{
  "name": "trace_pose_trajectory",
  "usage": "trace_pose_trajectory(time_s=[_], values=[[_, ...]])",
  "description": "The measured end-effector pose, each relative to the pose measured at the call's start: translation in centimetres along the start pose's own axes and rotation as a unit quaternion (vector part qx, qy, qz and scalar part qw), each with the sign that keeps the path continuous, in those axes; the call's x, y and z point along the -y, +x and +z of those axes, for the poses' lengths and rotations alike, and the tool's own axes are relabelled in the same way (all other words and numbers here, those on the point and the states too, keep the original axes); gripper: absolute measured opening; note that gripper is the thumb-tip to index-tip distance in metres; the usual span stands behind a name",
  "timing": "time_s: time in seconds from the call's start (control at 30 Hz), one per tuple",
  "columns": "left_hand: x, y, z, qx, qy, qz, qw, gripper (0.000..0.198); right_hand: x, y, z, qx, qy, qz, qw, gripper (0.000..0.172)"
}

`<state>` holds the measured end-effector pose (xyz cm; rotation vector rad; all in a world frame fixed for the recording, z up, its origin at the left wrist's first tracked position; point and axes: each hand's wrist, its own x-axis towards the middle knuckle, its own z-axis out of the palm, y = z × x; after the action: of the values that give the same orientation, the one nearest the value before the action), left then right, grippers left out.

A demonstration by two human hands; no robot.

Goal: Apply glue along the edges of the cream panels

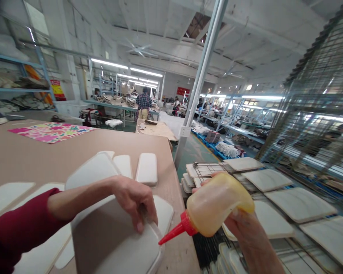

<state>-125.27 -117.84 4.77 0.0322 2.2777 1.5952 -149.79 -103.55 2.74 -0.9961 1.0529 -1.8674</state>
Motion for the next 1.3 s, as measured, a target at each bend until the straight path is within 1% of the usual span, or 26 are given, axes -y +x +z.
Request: trace_pose_trajectory(time_s=[0.1,0.17,0.27,0.37,0.43,0.5,0.63,0.7,0.8,0.93,1.0,1.07,1.2,1.3], values=[[-0.1,0.3,0.7,-0.007,-0.004,0.002,1.0,0.028,0.1,-0.4,-0.6,0.002,-0.006,0.0,1.0,0.085],[-0.1,0.3,1.0,-0.018,-0.006,0.008,1.0,0.029,0.3,-0.8,-0.6,-0.02,0.0,-0.005,1.0,0.086],[0.1,0.3,1.2,-0.033,-0.006,0.008,0.999,0.036,0.8,-1.8,0.3,-0.049,0.007,-0.005,0.999,0.088],[0.2,0.2,1.4,-0.034,0.002,-0.005,0.999,0.037,1.6,-2.7,1.5,-0.056,0.002,0.022,0.998,0.089],[0.1,0.2,1.5,-0.029,-0.001,-0.011,1.0,0.035,2.0,-2.9,2.0,-0.041,0.009,0.033,0.999,0.085],[-0.1,0.3,1.6,-0.026,-0.007,-0.012,1.0,0.035,2.1,-2.7,2.0,-0.019,0.021,0.033,0.999,0.082],[-0.3,0.6,2.0,-0.023,-0.017,0.004,1.0,0.034,1.7,-2.0,1.1,0.058,0.035,0.026,0.997,0.074],[-0.5,0.8,2.1,-0.021,-0.016,0.01,1.0,0.033,1.4,-1.7,0.8,0.069,0.038,0.019,0.997,0.073],[-0.8,0.8,2.4,-0.02,-0.011,0.011,1.0,0.032,1.0,-1.6,0.6,0.044,0.045,0.028,0.998,0.075],[-1.4,0.7,2.7,-0.017,0.003,0.004,1.0,0.031,0.6,-0.8,0.2,0.011,0.038,0.028,0.999,0.085],[-1.5,0.7,2.8,-0.015,0.004,0.007,1.0,0.032,0.4,-0.5,0.0,0.01,0.036,0.025,0.999,0.087],[-1.2,0.7,2.7,-0.014,0.0,0.012,1.0,0.033,0.3,-0.4,0.0,0.036,0.042,0.029,0.998,0.084],[-0.3,1.0,2.6,-0.008,-0.015,0.031,0.999,0.039,0.3,-0.8,-0.2,0.103,0.068,0.061,0.99,0.076],[0.0,1.0,2.6,-0.014,-0.016,0.028,0.999,0.041,0.3,-0.8,-0.5,0.187,0.078,0.047,0.978,0.069]])
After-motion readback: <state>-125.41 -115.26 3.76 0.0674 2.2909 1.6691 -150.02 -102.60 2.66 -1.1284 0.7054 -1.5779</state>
